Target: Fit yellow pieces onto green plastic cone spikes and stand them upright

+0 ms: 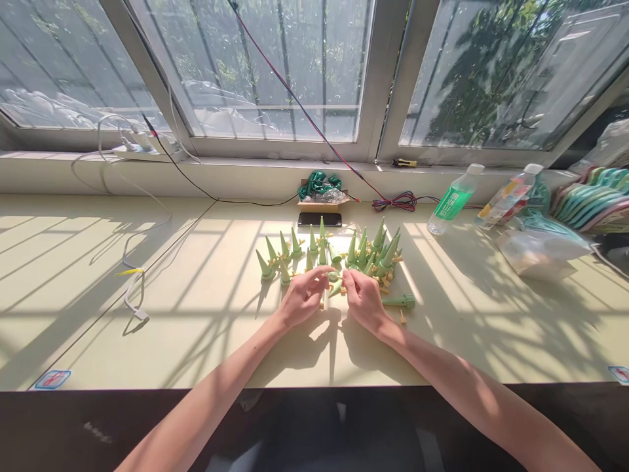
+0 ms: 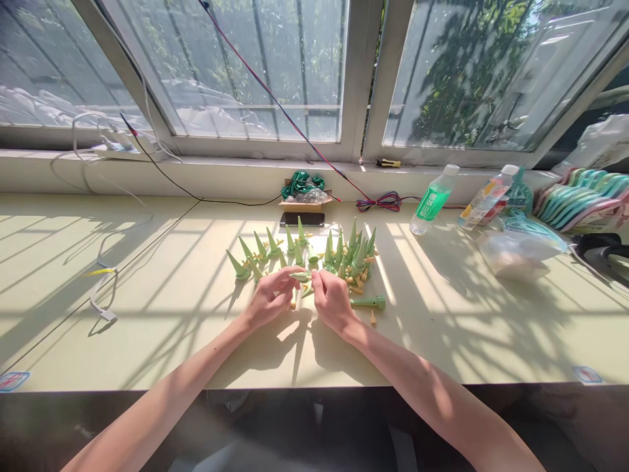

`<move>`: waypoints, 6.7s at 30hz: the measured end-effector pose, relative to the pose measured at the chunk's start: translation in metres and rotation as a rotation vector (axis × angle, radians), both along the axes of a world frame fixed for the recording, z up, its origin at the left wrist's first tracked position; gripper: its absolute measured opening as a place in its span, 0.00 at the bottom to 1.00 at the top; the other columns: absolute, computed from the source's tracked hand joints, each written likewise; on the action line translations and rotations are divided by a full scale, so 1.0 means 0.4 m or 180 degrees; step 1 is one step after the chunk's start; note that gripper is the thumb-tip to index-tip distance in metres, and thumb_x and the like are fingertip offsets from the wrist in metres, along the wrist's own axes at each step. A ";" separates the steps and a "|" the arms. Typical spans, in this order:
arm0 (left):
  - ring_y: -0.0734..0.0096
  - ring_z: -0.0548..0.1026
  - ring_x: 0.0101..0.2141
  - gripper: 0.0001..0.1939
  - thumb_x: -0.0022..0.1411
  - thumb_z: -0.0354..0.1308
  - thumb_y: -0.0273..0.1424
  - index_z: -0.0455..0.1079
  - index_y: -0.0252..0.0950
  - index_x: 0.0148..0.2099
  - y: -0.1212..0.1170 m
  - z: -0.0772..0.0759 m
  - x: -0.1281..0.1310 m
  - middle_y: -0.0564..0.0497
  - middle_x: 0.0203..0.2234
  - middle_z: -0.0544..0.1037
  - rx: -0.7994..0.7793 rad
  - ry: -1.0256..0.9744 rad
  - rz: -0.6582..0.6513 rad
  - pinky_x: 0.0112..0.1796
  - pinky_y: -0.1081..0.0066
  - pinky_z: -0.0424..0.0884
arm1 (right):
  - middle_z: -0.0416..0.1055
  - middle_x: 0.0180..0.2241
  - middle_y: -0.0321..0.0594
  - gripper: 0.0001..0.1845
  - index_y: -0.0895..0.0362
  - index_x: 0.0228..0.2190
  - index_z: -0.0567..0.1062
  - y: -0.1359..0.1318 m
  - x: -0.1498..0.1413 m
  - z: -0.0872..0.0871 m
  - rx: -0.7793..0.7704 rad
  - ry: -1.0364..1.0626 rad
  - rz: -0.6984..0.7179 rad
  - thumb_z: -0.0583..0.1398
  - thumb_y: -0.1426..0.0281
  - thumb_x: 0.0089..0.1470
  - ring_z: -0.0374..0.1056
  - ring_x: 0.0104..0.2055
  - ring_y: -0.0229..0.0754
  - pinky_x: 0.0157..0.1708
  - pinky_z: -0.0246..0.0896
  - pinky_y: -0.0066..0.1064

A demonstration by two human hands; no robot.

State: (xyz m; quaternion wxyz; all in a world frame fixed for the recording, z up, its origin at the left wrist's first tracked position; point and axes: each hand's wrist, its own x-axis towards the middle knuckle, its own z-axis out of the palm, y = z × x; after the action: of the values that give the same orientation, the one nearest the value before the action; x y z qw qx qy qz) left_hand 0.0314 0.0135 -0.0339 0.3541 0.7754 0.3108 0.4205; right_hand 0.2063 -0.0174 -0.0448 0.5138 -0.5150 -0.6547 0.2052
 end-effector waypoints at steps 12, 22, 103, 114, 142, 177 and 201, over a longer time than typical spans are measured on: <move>0.76 0.63 0.12 0.28 0.70 0.49 0.52 0.62 0.36 0.25 0.005 0.009 -0.007 0.58 0.09 0.63 -0.1091 -0.0034 -0.0078 0.17 0.76 0.56 | 0.63 0.22 0.33 0.21 0.56 0.28 0.70 0.002 -0.001 -0.014 0.0084 0.0130 0.0358 0.50 0.57 0.69 0.56 0.23 0.37 0.24 0.51 0.29; 0.76 0.65 0.16 0.21 0.68 0.56 0.45 0.63 0.36 0.28 0.002 0.006 -0.012 0.57 0.16 0.65 -0.0745 0.0056 -0.0148 0.18 0.76 0.59 | 0.56 0.20 0.32 0.24 0.54 0.23 0.62 -0.002 -0.007 -0.024 -0.0245 0.0401 0.0403 0.49 0.56 0.69 0.52 0.22 0.37 0.22 0.47 0.29; 0.79 0.63 0.15 0.24 0.64 0.57 0.52 0.69 0.34 0.33 0.010 0.013 -0.008 0.59 0.17 0.64 -0.1325 -0.0159 -0.0047 0.17 0.76 0.58 | 0.56 0.21 0.30 0.22 0.56 0.29 0.68 0.005 0.001 -0.030 -0.0154 0.0506 0.0730 0.52 0.53 0.68 0.51 0.22 0.35 0.23 0.46 0.29; 0.77 0.65 0.19 0.18 0.64 0.61 0.45 0.71 0.33 0.35 0.003 0.004 -0.005 0.55 0.22 0.70 -0.0910 -0.0048 0.0091 0.21 0.76 0.62 | 0.54 0.18 0.30 0.26 0.53 0.23 0.61 0.005 -0.004 -0.037 -0.0429 0.0727 0.0514 0.50 0.49 0.66 0.50 0.20 0.35 0.20 0.46 0.29; 0.77 0.63 0.12 0.35 0.67 0.46 0.58 0.71 0.32 0.27 0.014 0.003 -0.007 0.54 0.12 0.66 -0.1715 -0.0261 -0.0304 0.15 0.76 0.56 | 0.58 0.20 0.31 0.21 0.54 0.28 0.69 -0.004 0.007 -0.009 -0.0182 0.0423 0.0590 0.52 0.56 0.68 0.52 0.21 0.36 0.22 0.47 0.29; 0.77 0.68 0.25 0.11 0.65 0.62 0.34 0.75 0.32 0.34 0.000 0.004 -0.006 0.50 0.30 0.74 0.0219 0.0361 -0.0130 0.24 0.77 0.65 | 0.49 0.19 0.29 0.23 0.53 0.21 0.54 0.013 0.010 -0.024 -0.0661 0.0330 0.0688 0.50 0.58 0.65 0.46 0.22 0.35 0.24 0.41 0.31; 0.78 0.70 0.15 0.17 0.68 0.57 0.46 0.66 0.36 0.44 -0.003 0.010 0.006 0.53 0.28 0.76 -0.1395 -0.0443 -0.0183 0.15 0.77 0.65 | 0.59 0.21 0.30 0.22 0.53 0.26 0.62 0.001 0.002 -0.016 -0.0259 0.0695 0.0483 0.50 0.56 0.70 0.53 0.21 0.35 0.22 0.49 0.28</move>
State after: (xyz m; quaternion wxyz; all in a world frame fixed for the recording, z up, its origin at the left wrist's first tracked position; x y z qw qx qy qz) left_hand 0.0340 0.0124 -0.0301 0.5464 0.6576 0.3474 0.3851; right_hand 0.2073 -0.0170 -0.0513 0.5438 -0.4590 -0.6231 0.3246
